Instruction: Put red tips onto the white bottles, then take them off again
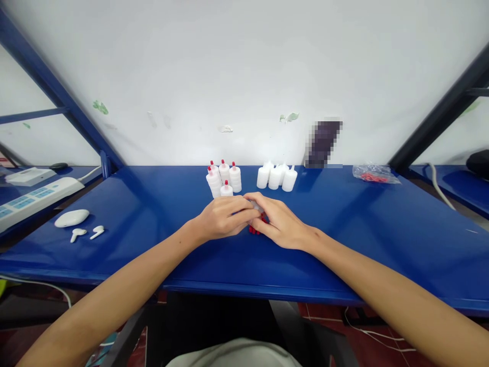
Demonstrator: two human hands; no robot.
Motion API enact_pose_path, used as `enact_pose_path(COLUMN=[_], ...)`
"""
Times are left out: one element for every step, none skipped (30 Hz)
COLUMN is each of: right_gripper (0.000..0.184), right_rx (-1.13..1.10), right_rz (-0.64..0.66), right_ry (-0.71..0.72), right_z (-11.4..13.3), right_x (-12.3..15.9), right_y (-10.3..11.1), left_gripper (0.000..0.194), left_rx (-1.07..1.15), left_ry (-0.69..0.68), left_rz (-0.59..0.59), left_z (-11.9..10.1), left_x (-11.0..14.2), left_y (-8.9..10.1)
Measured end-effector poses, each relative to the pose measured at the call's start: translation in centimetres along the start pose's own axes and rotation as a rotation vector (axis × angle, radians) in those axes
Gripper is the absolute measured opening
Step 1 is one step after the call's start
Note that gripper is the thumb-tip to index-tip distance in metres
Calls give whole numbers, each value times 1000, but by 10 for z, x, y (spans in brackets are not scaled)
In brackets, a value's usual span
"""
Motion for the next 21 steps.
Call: enact_pose_path(right_gripper=[38,38,37,37,38,40,43,47,51,54,55,52,47,42,35,31,29,29,28,27,27], right_rx=[-4,-10,-17,-26,-32,-33,-31,-29,-24,-10,9,51,119,181,224,263,299,320,327,326,324], right_rz=[11,20,28,36,43,49,54,51,37,-2,-66,-157,-297,-425,-537,-616,-666,-697,-700,-701,-690], right_ry=[-4,-6,-7,-9,-17,-30,-41,-45,-42,-40,-43,-68,-128,-207,-274,-336,-385,-426,-460,-490,-514], right_z=[0,1,1,2,3,3,2,1,-1,-5,-10,-17,-26,-36,-46,-56,-66,-75,-84,-91,-97], right_x=[0,0,1,1,1,1,1,1,0,-2,-3,-5,-6,-6,-6,-5,-4,-3,-2,-1,0], right_y=[0,1,1,1,2,2,2,2,3,5,9,15,24,33,42,51,59,66,70,73,74], left_gripper=[18,16,15,14,13,11,9,8,8,9,10,13,15,18,20,21,22,23,23,24,25], left_rx=[10,22,36,53,74,95,112,124,130,132,129,125,121,118,117,123,127,128,122,109,91], left_ry=[9,18,28,36,40,46,63,98,155,237,338,446,549,637,702,745,773,789,795,795,794], left_rz=[2,5,4,0,-7,-20,-46,-81,-123,-172,-228,-279,-321,-349,-353,-341,-321,-292,-260,-225,-189], left_z=[0,1,1,2,2,3,5,7,10,14,18,24,30,35,39,43,46,49,50,51,52], left_x=[0,1,1,2,3,3,4,4,5,5,6,7,8,10,12,14,15,17,18,20,21], left_y=[0,-1,-1,-1,-2,-1,-1,0,2,4,6,8,10,12,12,12,12,11,10,9,9])
Point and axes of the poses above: each hand's wrist, its own x-axis away from the middle knuckle, its own y-axis out of the back of the hand, z = x × y, the point moved 2 cm from there along -x, towards the middle knuckle, and after that the axes turned 2 degrees about -y, right-handed, at the moved point
